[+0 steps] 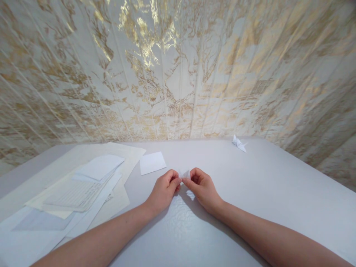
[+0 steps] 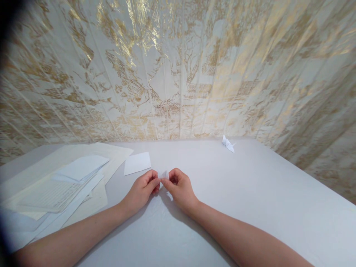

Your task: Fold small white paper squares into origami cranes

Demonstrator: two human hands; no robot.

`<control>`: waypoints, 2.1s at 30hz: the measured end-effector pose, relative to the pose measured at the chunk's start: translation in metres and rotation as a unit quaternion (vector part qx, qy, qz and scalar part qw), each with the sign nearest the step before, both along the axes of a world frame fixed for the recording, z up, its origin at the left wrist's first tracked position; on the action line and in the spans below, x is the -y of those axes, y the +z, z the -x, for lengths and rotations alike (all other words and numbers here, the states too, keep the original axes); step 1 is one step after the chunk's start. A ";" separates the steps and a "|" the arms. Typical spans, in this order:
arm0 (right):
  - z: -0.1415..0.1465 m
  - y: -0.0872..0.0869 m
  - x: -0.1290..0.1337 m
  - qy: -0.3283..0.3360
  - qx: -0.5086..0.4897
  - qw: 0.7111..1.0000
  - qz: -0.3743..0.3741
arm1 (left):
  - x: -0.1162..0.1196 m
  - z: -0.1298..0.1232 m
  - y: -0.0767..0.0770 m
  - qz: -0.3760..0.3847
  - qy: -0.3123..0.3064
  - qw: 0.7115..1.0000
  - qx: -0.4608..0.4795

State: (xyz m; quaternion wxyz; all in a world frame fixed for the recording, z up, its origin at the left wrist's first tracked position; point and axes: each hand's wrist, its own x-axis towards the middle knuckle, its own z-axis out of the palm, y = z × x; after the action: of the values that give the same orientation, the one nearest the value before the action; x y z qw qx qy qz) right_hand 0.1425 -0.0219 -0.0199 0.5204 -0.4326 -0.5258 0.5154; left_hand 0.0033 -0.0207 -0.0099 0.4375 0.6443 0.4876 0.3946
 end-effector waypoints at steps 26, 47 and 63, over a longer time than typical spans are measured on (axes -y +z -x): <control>-0.007 0.006 -0.006 0.112 -0.133 0.979 0.109 | -0.011 0.020 0.017 -0.056 -0.007 0.998 0.041; -0.007 0.007 -0.006 0.122 -0.121 0.979 0.112 | -0.011 0.027 0.019 -0.395 -0.024 0.906 -0.153; -0.006 0.009 -0.004 0.160 -0.067 0.980 0.099 | -0.013 0.035 0.021 -0.502 -0.042 0.817 -0.279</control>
State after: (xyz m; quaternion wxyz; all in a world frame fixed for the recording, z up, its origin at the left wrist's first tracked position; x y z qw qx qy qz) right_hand 0.1481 -0.0175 -0.0110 0.4204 -0.3565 -0.4985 0.6691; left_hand -0.0314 -0.0073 0.0107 -0.0857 0.8769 0.2954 0.3694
